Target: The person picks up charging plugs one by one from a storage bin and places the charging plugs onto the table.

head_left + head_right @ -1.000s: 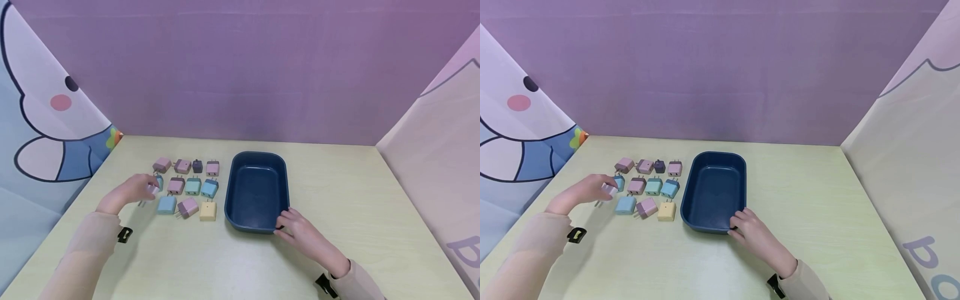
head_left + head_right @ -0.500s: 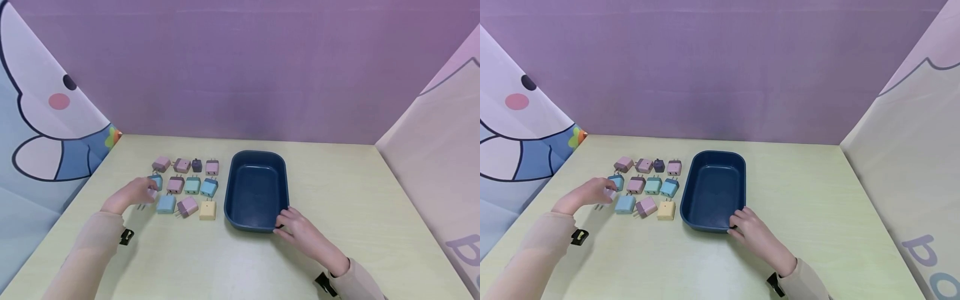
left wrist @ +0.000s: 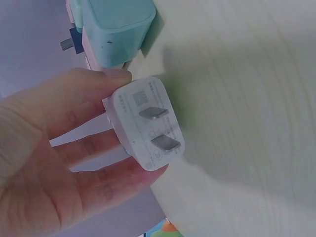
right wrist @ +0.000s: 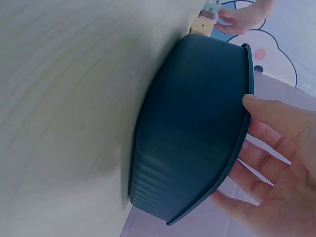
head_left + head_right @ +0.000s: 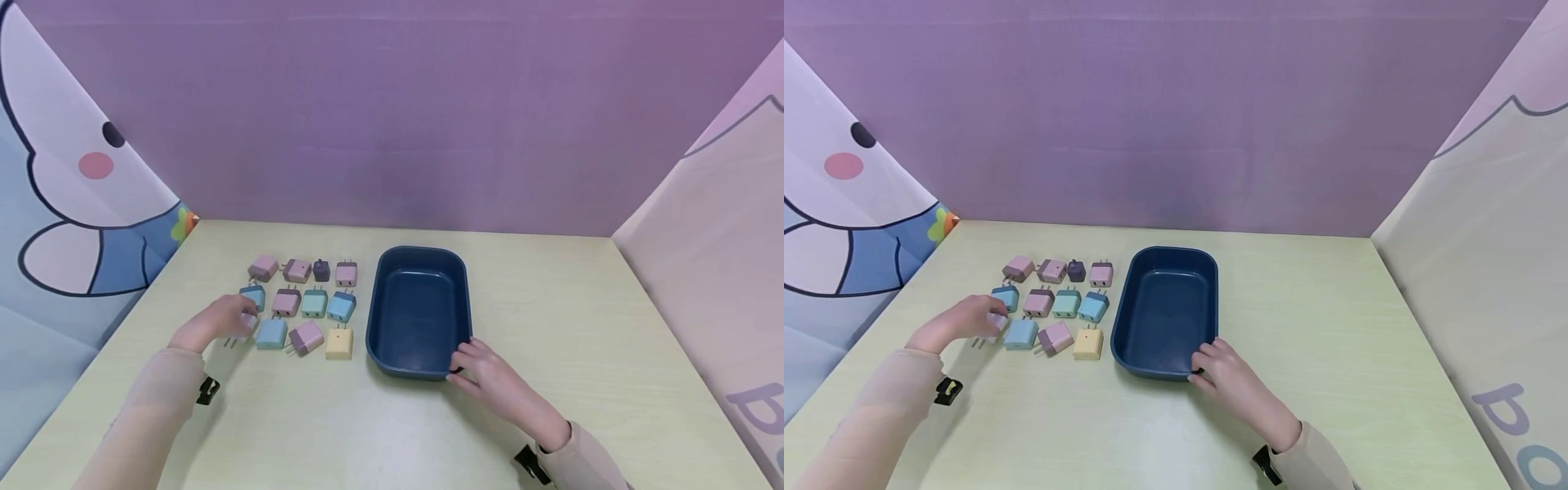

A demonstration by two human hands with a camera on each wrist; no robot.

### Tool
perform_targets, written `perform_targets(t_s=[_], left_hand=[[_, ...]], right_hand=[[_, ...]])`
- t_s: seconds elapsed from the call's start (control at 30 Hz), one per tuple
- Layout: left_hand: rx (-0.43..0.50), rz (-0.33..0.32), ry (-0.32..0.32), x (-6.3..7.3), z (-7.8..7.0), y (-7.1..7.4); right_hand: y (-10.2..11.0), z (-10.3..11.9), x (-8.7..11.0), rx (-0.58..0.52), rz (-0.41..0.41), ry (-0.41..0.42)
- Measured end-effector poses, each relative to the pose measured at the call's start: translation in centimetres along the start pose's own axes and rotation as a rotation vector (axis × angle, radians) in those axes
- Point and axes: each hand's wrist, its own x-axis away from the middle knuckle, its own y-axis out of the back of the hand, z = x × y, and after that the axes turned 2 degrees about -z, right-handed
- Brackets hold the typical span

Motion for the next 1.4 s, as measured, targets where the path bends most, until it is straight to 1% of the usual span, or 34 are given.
perform_targets(t_s=[0.13, 0.37, 0.6, 0.8, 1.0, 1.17, 1.33, 1.4], left_hand=[[0.009, -0.006, 0.002, 0.0, 0.1, -0.2], [0.034, 0.007, 0.034, 0.0, -0.2, -0.6], [0.047, 0.021, 0.038, 0.0, -0.3, -0.8], [0.034, 0.022, 0.04, -0.1, -0.2, -0.8], [0.031, 0.031, 0.067, -0.5, 0.0, -1.1], [0.031, 0.016, 0.06, -0.4, 0.0, -1.2], [0.031, 0.016, 0.084, -0.4, -0.3, -1.2], [0.018, 0.001, 0.077, -0.3, -0.5, -1.2]], right_hand=[[0.0, 0.0, 0.0, 0.001, 0.0, 0.0], [0.0, 0.0, 0.1, 0.0, 0.001, -0.004], [-0.1, 0.1, 0.2, -0.006, -0.001, -0.006], [0.0, 0.0, 0.1, -0.005, 0.002, -0.014], [-0.2, 0.0, 0.1, 0.004, -0.024, 0.015], [-0.2, -0.1, 0.2, 0.019, -0.024, 0.022], [-0.2, -0.1, 0.1, 0.033, -0.024, 0.037], [-0.1, -0.1, 0.1, 0.035, -0.022, 0.041]])
